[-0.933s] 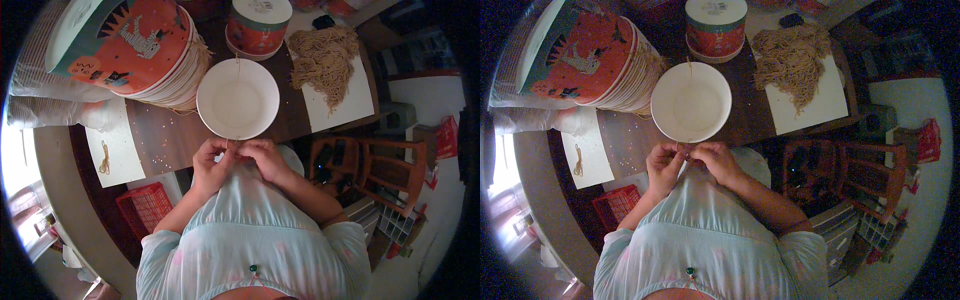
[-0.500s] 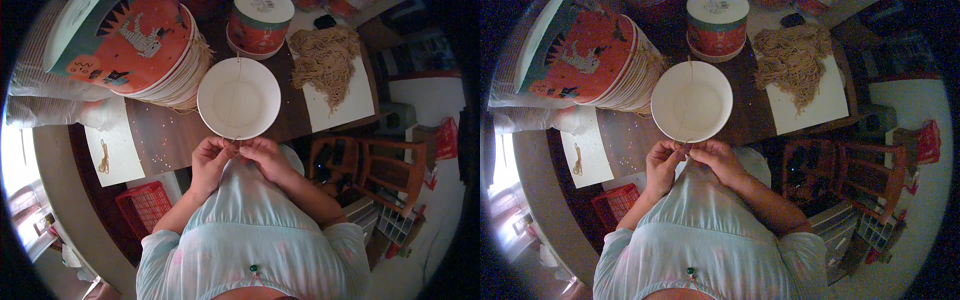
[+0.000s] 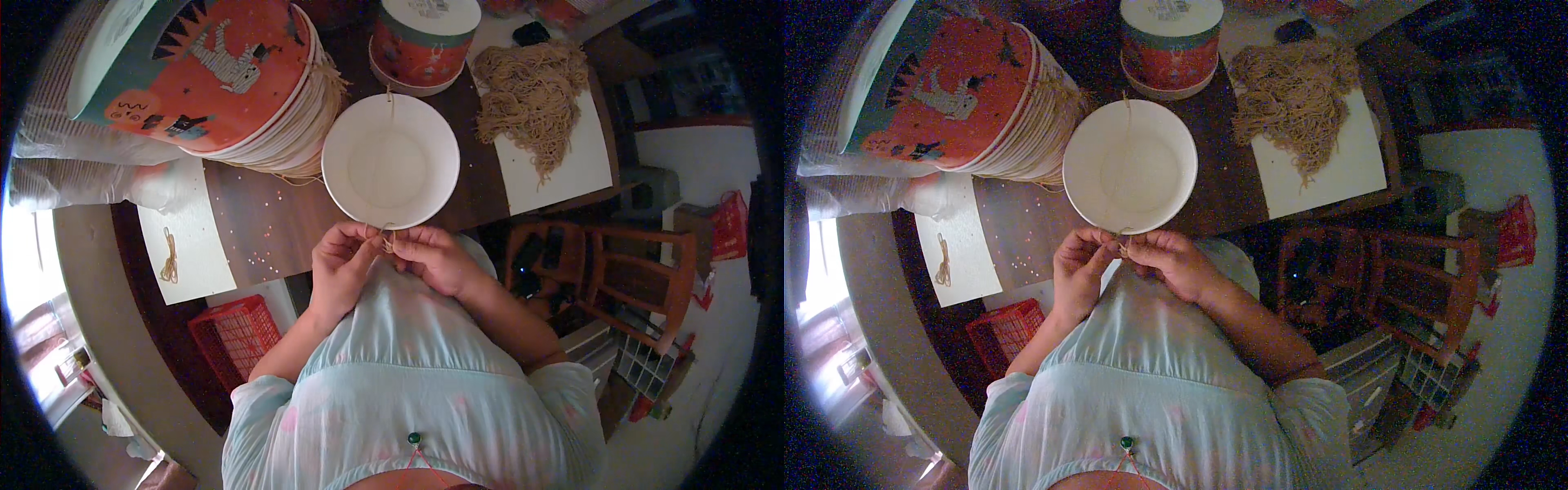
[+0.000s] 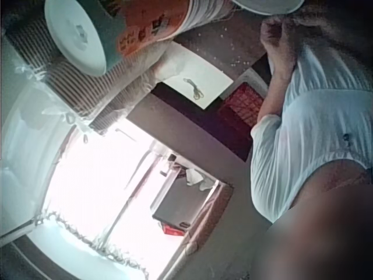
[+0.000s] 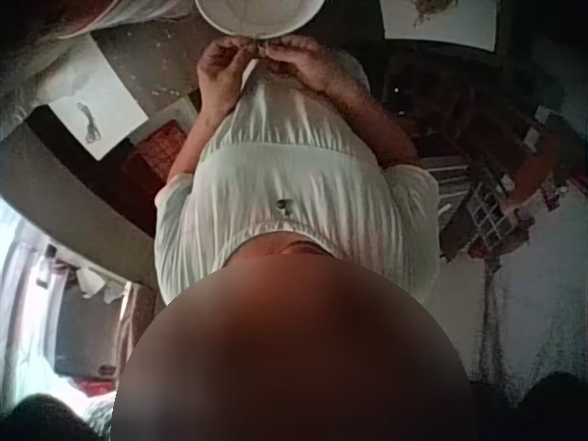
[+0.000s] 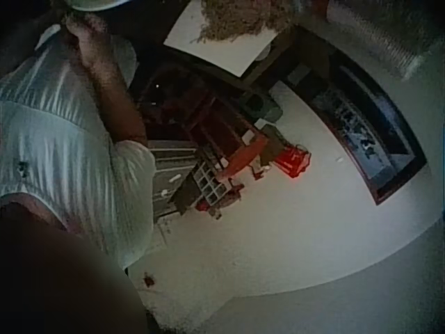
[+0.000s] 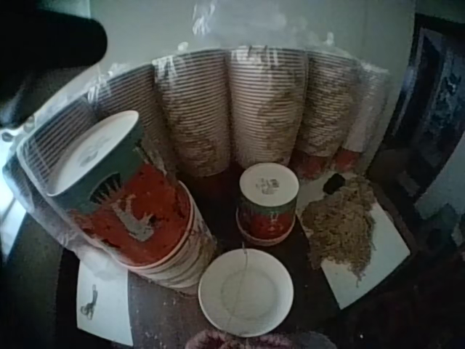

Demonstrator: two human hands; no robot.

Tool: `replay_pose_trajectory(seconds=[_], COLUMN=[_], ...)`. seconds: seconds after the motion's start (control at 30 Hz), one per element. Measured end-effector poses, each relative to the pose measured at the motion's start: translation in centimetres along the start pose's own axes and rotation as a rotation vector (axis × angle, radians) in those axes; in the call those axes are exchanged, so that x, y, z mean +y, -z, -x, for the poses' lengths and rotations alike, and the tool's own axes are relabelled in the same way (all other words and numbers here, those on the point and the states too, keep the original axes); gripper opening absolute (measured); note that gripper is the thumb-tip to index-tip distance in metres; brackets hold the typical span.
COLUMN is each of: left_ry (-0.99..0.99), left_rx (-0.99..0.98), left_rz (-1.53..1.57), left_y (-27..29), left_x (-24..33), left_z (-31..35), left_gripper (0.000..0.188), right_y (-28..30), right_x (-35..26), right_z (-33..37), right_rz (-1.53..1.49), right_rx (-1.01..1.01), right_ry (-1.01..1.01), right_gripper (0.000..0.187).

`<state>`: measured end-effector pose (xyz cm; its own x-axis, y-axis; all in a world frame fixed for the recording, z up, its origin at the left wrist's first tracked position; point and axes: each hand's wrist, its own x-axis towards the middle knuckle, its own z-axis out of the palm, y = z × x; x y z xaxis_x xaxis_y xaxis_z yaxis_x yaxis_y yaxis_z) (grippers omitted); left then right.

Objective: Manual assembly of paper containers by attaching elastic handles through pre-punched holes.

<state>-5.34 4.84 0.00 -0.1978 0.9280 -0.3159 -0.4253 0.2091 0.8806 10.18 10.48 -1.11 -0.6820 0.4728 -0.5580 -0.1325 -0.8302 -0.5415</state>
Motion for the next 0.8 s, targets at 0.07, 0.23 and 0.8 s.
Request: replay_pose_trajectory(seconds=[0.07, 0.23, 0.8], left_ry=[-0.027, -0.072, -0.053], left_rx=[-0.003, 0.013, -0.023], left_rz=[-0.059, -0.169, -0.254], left_y=[0.00, -0.11, -0.46], left_x=[-0.04, -0.37, -0.05], left_z=[0.14, 0.36, 0.56], left_gripper=[0.009, 0.010, 0.009], right_y=[0.22, 0.26, -0.50], right_x=[-0.06, -0.47, -0.18], right_z=[-0.03, -0.08, -0.11], right_rz=[-0.005, 0.296, 0.182], right_rx=[-0.016, -0.033, 0.155], right_ry=[-0.010, 0.097, 0.192], right_gripper=[0.017, 0.012, 0.020])
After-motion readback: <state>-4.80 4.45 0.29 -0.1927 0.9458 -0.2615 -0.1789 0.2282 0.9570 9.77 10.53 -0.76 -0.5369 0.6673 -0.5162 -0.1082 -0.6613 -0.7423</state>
